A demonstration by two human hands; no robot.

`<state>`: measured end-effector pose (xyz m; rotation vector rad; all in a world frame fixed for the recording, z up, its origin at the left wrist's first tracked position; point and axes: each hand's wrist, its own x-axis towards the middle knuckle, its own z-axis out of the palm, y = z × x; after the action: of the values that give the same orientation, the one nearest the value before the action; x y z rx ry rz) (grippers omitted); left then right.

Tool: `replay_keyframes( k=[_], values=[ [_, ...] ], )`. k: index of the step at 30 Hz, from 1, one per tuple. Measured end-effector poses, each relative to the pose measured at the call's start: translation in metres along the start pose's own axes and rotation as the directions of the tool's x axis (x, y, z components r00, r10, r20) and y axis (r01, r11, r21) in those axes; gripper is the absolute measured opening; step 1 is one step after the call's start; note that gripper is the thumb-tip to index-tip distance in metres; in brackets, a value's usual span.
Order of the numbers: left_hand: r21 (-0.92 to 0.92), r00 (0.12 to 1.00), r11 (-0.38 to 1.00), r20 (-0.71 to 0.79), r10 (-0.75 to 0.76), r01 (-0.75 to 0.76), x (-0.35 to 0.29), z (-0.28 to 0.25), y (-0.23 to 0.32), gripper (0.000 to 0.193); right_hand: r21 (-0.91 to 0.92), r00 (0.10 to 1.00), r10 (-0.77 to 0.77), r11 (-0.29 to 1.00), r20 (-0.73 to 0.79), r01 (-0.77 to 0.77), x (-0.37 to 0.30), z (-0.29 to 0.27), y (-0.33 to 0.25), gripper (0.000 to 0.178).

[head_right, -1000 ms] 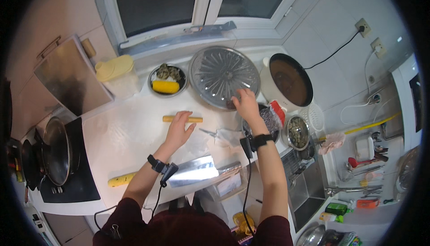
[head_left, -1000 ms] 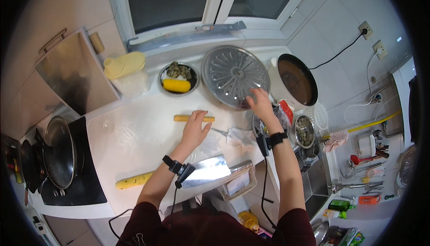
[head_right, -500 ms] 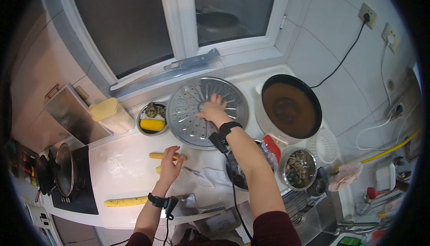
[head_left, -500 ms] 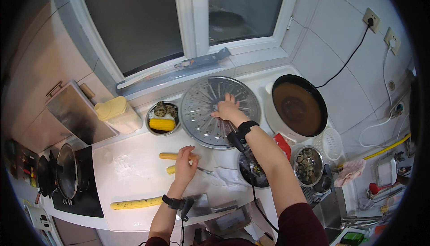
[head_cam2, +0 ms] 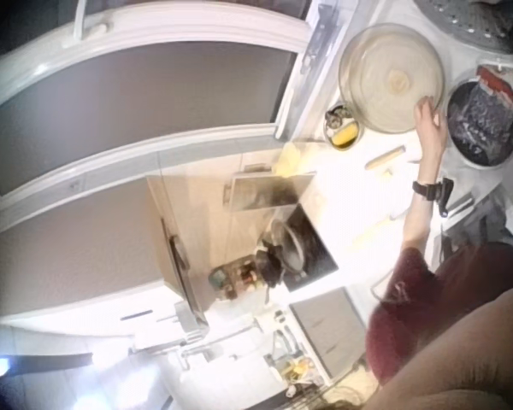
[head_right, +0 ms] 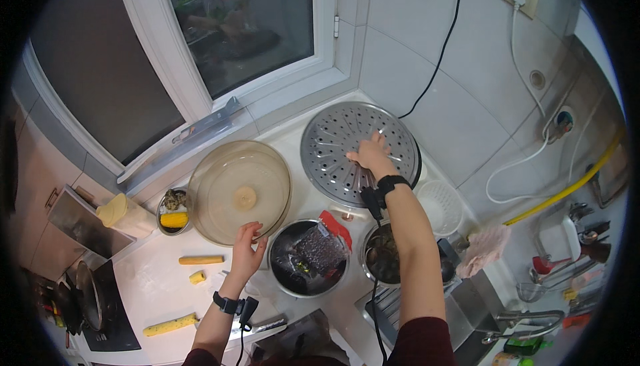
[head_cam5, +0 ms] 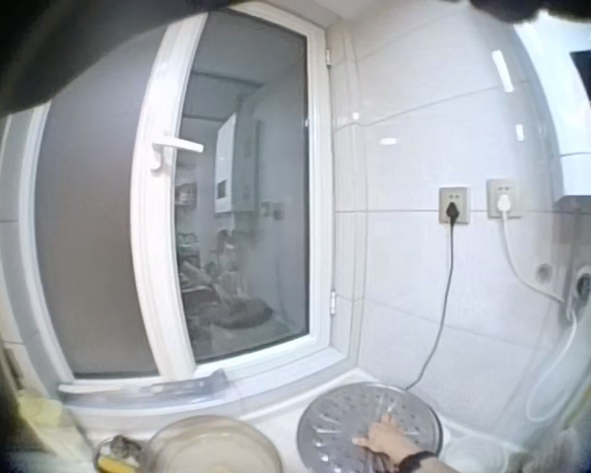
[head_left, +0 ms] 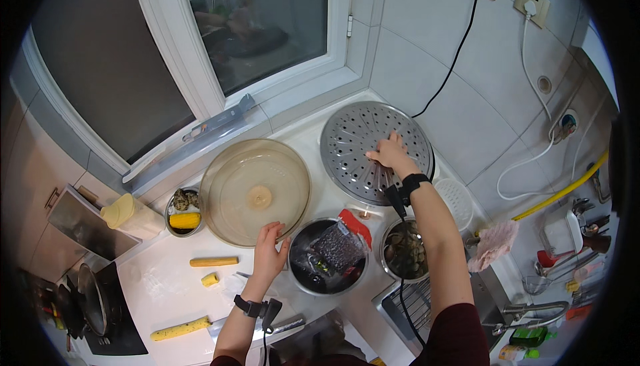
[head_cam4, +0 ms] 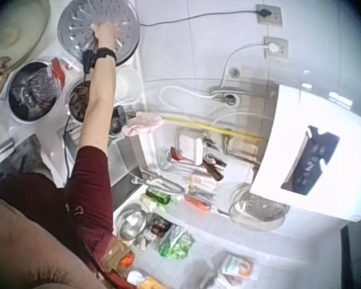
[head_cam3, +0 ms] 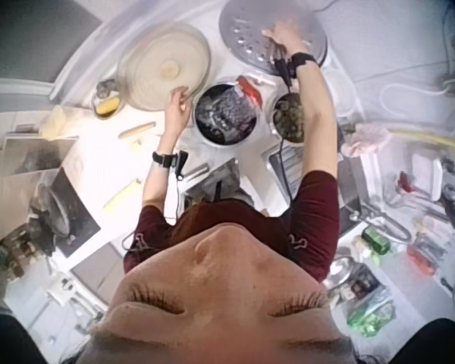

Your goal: The person uses a cleaver to cut a long yellow vegetable into small pieces on a white countertop. They then place the cut pieces into a metal steamer basket.

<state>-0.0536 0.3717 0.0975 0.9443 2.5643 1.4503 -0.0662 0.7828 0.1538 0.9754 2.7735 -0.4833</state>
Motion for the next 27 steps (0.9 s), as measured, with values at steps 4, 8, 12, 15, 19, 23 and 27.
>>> replay_keyframes(
  k=[4, 8, 12, 15, 19, 23, 27],
  values=[
    [0.045, 0.998, 0.999, 0.049, -0.032, 0.03, 0.002, 0.014, 0.004, 0.035, 0.04, 0.996, 0.075, 0.996, 0.043, -0.077, 0.02, 0.015, 0.033, 0.068],
    [0.065, 0.999, 0.998, 0.038, -0.001, -0.002, 0.002, 0.022, 0.007, 0.035, -0.009, 0.997, 0.045, 0.999, 0.057, -0.045, 0.031, 0.024, 0.038, 0.066],
    [0.082, 0.999, 0.997, 0.046, -0.008, 0.004, 0.004, 0.027, 0.009, 0.034, 0.024, 0.998, 0.008, 1.0, 0.055, -0.009, 0.032, 0.026, 0.034, 0.065],
    [0.105, 0.999, 0.994, 0.028, 0.024, -0.027, 0.006, 0.027, 0.01, 0.036, 0.048, 0.996, 0.003, 0.999, 0.09, -0.008, 0.033, 0.023, 0.03, 0.065],
    [0.074, 0.999, 0.997, 0.039, -0.024, 0.021, 0.004, 0.023, 0.009, 0.034, -0.035, 0.994, 0.055, 0.998, 0.097, -0.051, 0.032, 0.022, 0.031, 0.064],
    [0.09, 0.999, 0.996, 0.037, -0.025, 0.021, -0.002, 0.019, 0.009, 0.034, -0.024, 0.997, 0.035, 0.999, 0.072, -0.033, 0.032, 0.025, 0.033, 0.064],
    [0.114, 1.0, 0.993, 0.03, 0.005, -0.009, -0.01, 0.014, 0.008, 0.034, -0.005, 0.999, 0.002, 1.0, 0.032, -0.002, 0.035, 0.027, 0.039, 0.069]
  ],
)
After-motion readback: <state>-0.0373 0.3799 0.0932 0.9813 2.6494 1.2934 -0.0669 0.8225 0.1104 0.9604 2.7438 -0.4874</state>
